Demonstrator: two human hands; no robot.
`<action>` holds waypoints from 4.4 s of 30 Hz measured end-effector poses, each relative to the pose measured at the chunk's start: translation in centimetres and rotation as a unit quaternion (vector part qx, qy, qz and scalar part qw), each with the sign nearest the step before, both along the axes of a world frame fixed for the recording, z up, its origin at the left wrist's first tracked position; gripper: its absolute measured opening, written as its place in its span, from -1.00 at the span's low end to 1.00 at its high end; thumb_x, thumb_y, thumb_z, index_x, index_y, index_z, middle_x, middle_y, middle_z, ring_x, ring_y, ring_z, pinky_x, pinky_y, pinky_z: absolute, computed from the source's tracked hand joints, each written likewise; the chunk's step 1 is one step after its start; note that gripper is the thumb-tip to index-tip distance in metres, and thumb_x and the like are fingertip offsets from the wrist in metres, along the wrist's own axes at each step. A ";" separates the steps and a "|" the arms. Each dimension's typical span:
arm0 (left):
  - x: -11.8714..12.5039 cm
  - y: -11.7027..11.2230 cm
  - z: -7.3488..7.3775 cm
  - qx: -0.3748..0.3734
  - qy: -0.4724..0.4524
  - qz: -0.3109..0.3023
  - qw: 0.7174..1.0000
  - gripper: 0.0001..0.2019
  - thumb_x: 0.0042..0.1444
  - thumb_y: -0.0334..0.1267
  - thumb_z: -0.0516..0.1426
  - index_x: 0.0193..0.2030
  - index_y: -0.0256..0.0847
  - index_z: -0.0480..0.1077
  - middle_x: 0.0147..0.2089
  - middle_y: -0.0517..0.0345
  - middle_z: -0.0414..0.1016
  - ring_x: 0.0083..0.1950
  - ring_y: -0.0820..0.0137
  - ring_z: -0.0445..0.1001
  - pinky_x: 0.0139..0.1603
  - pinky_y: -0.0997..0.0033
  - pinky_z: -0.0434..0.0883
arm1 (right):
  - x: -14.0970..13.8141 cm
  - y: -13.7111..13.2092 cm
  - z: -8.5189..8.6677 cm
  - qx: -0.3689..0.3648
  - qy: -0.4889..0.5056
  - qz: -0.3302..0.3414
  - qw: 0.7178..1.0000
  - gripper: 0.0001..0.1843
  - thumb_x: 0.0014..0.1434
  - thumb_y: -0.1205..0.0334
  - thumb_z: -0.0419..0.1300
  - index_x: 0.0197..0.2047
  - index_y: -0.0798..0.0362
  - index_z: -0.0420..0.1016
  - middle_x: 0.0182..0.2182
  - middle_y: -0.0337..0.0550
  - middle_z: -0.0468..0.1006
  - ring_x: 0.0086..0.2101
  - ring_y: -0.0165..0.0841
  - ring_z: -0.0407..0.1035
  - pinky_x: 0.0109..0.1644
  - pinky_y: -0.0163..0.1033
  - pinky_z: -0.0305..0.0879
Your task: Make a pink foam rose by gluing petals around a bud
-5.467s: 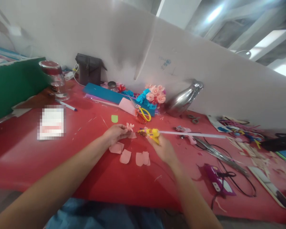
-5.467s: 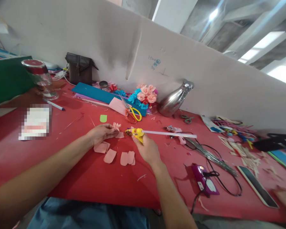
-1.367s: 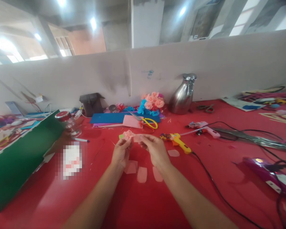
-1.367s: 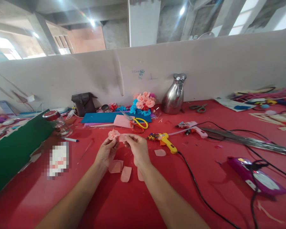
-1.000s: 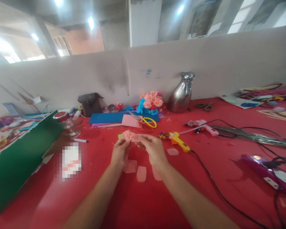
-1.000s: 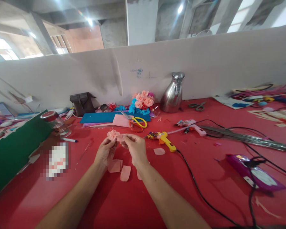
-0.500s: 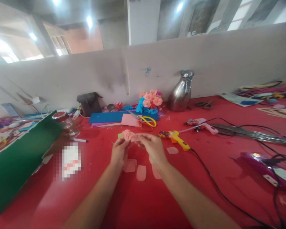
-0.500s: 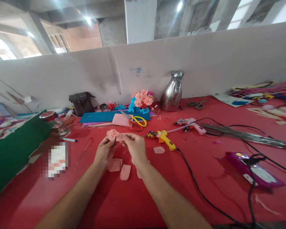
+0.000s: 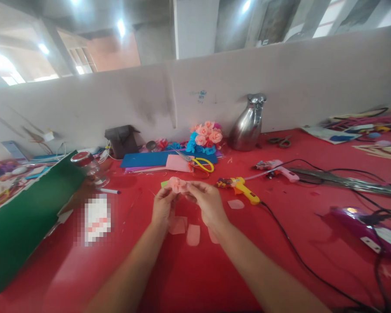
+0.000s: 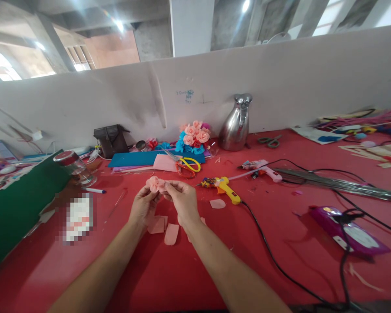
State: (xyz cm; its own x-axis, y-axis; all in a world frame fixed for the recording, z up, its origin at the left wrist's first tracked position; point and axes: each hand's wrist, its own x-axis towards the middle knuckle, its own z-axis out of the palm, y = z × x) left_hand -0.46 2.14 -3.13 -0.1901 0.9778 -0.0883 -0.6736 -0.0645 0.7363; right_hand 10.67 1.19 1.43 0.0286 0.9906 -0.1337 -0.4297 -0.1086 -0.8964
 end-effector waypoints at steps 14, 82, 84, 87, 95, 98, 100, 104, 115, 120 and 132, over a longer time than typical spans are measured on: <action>0.1 -0.1 0.3 0.007 0.014 -0.008 1.000 -0.82 -0.28 -0.42 0.30 -0.45 -0.25 0.46 -0.40 0.20 0.52 -0.36 0.51 0.46 -0.28 0.52 0.37 | -0.1 -0.3 0.6 -0.017 0.020 0.001 1.000 -0.88 -0.15 0.22 0.27 -0.48 0.08 0.53 -0.49 -0.19 0.58 -0.43 -0.40 0.47 -0.29 -0.31 0.38; 0.6 -0.7 0.5 -0.015 0.035 -0.012 0.999 -0.79 -0.26 -0.37 0.33 -0.39 -0.29 0.51 -0.36 0.09 0.57 -0.28 0.42 0.52 -0.04 0.34 0.39 | -0.1 0.8 -1.5 0.102 -0.060 0.031 0.993 -0.81 -0.13 0.19 0.33 -0.37 0.05 0.56 -0.34 -0.16 0.60 -0.20 -0.23 0.43 -0.05 -0.13 0.30; 0.6 -0.7 0.6 -0.016 0.035 -0.013 0.999 -0.79 -0.26 -0.37 0.33 -0.38 -0.29 0.51 -0.35 0.09 0.57 -0.27 0.41 0.52 -0.03 0.33 0.38 | -0.2 0.8 -1.5 0.103 -0.066 0.029 0.992 -0.80 -0.13 0.18 0.32 -0.37 0.05 0.56 -0.33 -0.15 0.59 -0.20 -0.22 0.43 -0.06 -0.13 0.30; 0.6 -0.7 0.6 -0.020 0.032 -0.010 0.999 -0.78 -0.27 -0.37 0.33 -0.39 -0.30 0.51 -0.36 0.09 0.57 -0.27 0.40 0.52 -0.01 0.31 0.37 | -0.2 0.9 -1.6 0.102 -0.082 0.021 0.991 -0.78 -0.13 0.17 0.31 -0.35 0.06 0.54 -0.32 -0.13 0.59 -0.21 -0.21 0.43 -0.10 -0.13 0.32; 0.7 -0.6 0.4 -0.020 0.043 -0.002 0.999 -0.77 -0.27 -0.35 0.33 -0.38 -0.30 0.51 -0.35 0.07 0.57 -0.26 0.37 0.53 0.00 0.27 0.36 | -0.2 0.9 -1.8 0.117 -0.108 0.012 0.987 -0.83 -0.09 0.18 0.28 -0.39 0.06 0.51 -0.36 -0.17 0.57 -0.26 -0.26 0.41 -0.14 -0.17 0.31; 0.7 -0.6 0.2 -0.023 0.058 0.008 0.998 -0.76 -0.27 -0.34 0.33 -0.37 -0.30 0.51 -0.35 0.07 0.57 -0.26 0.36 0.53 -0.01 0.26 0.37 | -0.4 0.9 -1.7 0.110 -0.112 0.000 0.988 -0.85 -0.11 0.20 0.29 -0.42 0.06 0.50 -0.38 -0.19 0.57 -0.27 -0.26 0.41 -0.15 -0.19 0.30; 0.7 -0.5 0.1 -0.024 0.069 0.013 0.997 -0.75 -0.27 -0.33 0.33 -0.36 -0.30 0.51 -0.34 0.06 0.57 -0.26 0.36 0.53 -0.01 0.26 0.37 | -0.5 0.9 -1.7 0.109 -0.111 -0.002 0.988 -0.85 -0.11 0.20 0.29 -0.41 0.05 0.50 -0.37 -0.20 0.57 -0.26 -0.27 0.41 -0.15 -0.20 0.29; 0.7 -0.6 0.2 -0.023 0.068 0.009 0.997 -0.75 -0.26 -0.32 0.33 -0.36 -0.30 0.50 -0.34 0.06 0.57 -0.25 0.36 0.52 -0.02 0.27 0.37 | -0.5 0.9 -1.7 0.110 -0.110 0.000 0.988 -0.85 -0.11 0.19 0.29 -0.43 0.04 0.49 -0.37 -0.20 0.57 -0.26 -0.27 0.41 -0.17 -0.21 0.29; 0.7 -0.7 0.6 0.025 0.026 -0.028 0.999 -0.81 -0.20 -0.31 0.31 -0.37 -0.25 0.50 -0.35 0.14 0.55 -0.28 0.44 0.50 -0.06 0.38 0.36 | -0.3 1.0 -1.9 0.114 -0.104 0.005 0.988 -0.83 -0.11 0.15 0.29 -0.41 0.05 0.48 -0.41 -0.20 0.54 -0.30 -0.28 0.40 -0.18 -0.20 0.33; 0.6 -0.7 0.6 0.025 0.012 -0.038 0.999 -0.84 -0.18 -0.33 0.30 -0.38 -0.24 0.50 -0.36 0.16 0.54 -0.30 0.48 0.49 -0.09 0.43 0.36 | -0.3 0.9 -1.7 0.118 -0.100 0.007 0.988 -0.86 -0.09 0.18 0.28 -0.43 0.04 0.47 -0.42 -0.22 0.54 -0.30 -0.30 0.40 -0.16 -0.21 0.32; 0.3 -0.7 1.0 0.037 0.023 -0.040 0.998 -0.82 -0.25 -0.38 0.30 -0.42 -0.22 0.46 -0.35 0.19 0.53 -0.28 0.48 0.47 -0.14 0.48 0.33 | -0.1 0.2 -1.7 0.167 -0.180 0.027 0.969 -0.78 -0.05 0.12 0.27 -0.30 0.02 0.50 -0.35 -0.18 0.56 -0.32 -0.27 0.40 -0.22 -0.22 0.30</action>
State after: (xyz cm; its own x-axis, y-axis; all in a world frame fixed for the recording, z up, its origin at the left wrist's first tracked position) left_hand -0.19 1.47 -2.13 -0.1123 0.9936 -0.0090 -0.6449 -0.0660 0.7614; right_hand 10.59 1.35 -0.22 -0.0385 0.9784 0.2030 -0.0852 0.1992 -0.9763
